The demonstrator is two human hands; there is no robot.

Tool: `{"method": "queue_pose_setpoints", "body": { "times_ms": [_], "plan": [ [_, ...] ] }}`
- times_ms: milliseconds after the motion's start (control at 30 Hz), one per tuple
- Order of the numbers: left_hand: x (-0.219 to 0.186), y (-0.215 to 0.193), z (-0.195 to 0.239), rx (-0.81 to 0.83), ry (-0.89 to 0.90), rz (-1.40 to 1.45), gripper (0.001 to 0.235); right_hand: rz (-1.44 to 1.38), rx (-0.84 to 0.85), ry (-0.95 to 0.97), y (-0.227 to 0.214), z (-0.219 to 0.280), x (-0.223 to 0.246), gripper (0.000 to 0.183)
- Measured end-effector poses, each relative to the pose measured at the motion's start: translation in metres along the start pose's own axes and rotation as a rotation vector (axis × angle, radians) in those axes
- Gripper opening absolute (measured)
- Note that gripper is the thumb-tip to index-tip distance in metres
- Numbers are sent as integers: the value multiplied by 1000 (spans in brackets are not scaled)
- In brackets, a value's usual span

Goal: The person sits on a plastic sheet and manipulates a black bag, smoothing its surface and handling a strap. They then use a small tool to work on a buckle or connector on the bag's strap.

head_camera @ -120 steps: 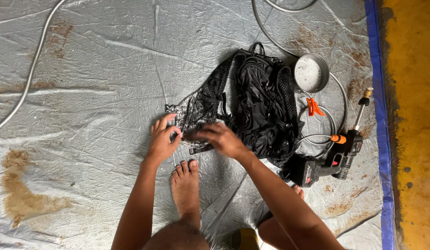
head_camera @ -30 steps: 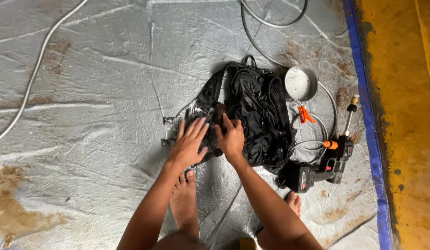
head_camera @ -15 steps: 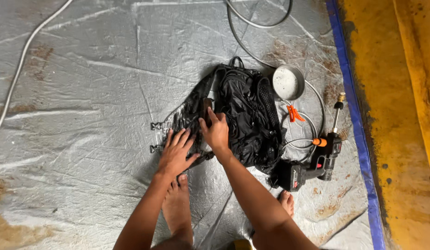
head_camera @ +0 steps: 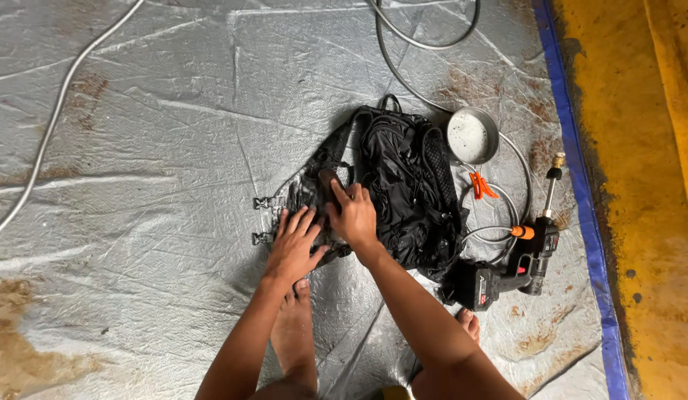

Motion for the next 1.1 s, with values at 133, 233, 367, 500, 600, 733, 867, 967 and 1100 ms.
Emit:
{"method": "queue_pose_setpoints", "body": {
  "times_ms": [133,233,367,500,600,733,867,967,1100],
  "plan": [
    [4,-9,-10,25,7,-6,71,-18,-46,248,-11,0,-23,57],
    [4,-24,-15,36,-45,35,60,-94,63,300,-12,10,-41,58],
    [0,-43,-20,50,-104,-73,83,-187,81,172,-28,4,-27,54],
    [-11,-33,-1,128,-100,-82,58,-67,66,-310,-35,13,40,53],
    [-13,-8,15,149,-111,-72,60,92,34,-261,-1,1,15,55],
    [-11,0,16,158,-131,-59,61,46,-81,-224,-1,1,22,51],
    [-13,-1,12,156,-131,-45,60,94,-84,-281,0,-2,22,48],
    [-12,-7,9,152,-143,-51,60,10,-141,-207,-6,-10,24,49],
    [-16,-4,14,242,-160,-57,59,97,-54,-360,-14,4,43,58]
  ]
}}
Point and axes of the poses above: each hand's wrist, its own z-axis away from the middle knuckle, its own y-axis out of the palm, x = y × z, the point moved 8 cm from there along -z, towards the middle knuckle, and after that the axes turned 3 degrees about -z, right-handed, at the moved point
